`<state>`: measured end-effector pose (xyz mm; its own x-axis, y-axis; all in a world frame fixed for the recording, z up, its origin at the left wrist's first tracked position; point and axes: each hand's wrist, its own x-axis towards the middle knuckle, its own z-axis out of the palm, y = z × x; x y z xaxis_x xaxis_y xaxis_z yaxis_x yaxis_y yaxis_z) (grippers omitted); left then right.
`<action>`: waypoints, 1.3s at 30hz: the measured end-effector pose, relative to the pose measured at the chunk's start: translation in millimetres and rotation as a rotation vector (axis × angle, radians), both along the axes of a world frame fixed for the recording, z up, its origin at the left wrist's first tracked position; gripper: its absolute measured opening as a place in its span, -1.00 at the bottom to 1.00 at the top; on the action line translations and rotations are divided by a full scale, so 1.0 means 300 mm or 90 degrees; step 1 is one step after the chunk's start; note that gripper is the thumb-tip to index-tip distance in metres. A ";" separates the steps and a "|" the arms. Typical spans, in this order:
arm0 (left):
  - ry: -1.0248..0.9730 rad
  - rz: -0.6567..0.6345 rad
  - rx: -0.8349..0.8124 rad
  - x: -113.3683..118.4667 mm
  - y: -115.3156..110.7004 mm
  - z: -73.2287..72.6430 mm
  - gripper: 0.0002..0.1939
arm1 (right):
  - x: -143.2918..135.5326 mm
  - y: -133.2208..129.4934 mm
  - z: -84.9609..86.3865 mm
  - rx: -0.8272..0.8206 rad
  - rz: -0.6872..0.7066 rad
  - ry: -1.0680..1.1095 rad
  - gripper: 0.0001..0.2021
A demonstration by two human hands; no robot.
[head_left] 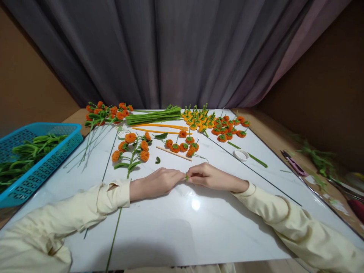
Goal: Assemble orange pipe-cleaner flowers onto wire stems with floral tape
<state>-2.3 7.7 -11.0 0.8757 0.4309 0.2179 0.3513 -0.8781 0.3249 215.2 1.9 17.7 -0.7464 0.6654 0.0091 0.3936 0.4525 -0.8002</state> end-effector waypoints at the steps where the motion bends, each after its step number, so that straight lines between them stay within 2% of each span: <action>1: -0.011 0.012 -0.028 0.001 0.001 0.003 -0.77 | -0.001 0.000 -0.003 0.020 -0.008 0.003 -0.82; 3: -0.051 0.057 -0.110 0.006 0.002 0.013 -0.79 | 0.002 -0.002 -0.010 0.116 -0.028 0.007 -0.83; 7: -0.149 0.160 -0.300 0.021 0.002 0.042 -0.74 | 0.017 -0.007 -0.022 0.402 -0.049 -0.062 -0.84; 10: -0.199 0.184 -0.444 0.031 0.001 0.057 -0.70 | 0.024 -0.011 -0.032 0.581 -0.034 -0.137 -0.83; 15: -0.260 0.194 -0.588 0.040 0.000 0.052 -0.68 | 0.013 -0.019 -0.031 0.711 0.006 -0.206 -0.75; 18: -0.267 0.200 -0.598 0.040 -0.001 0.043 -0.68 | 0.003 -0.025 -0.028 0.752 0.014 -0.232 -0.75; 22: -0.247 0.210 -0.536 0.040 -0.004 0.052 -0.67 | -0.002 -0.027 -0.037 0.771 0.001 -0.237 -0.79; 27: -0.195 0.212 -0.404 0.043 -0.005 0.069 -0.76 | -0.008 -0.028 -0.049 0.746 -0.008 -0.265 -0.79; 33: -0.165 0.206 -0.295 0.038 -0.014 0.045 -0.79 | -0.021 -0.040 -0.047 0.721 0.007 -0.268 -0.75; 36: -0.148 0.195 -0.262 0.035 -0.021 0.034 -0.81 | -0.024 -0.046 -0.046 0.638 -0.002 -0.230 -0.76; 39: -0.131 0.173 -0.255 0.032 -0.022 0.026 -0.81 | -0.026 -0.043 -0.040 0.444 -0.047 -0.106 -0.79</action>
<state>7.2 1.0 -3.3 0.6779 0.7207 0.1450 0.4426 -0.5576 0.7023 207.5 -10.9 5.8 -0.7282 0.5948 0.3406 0.5341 0.8038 -0.2620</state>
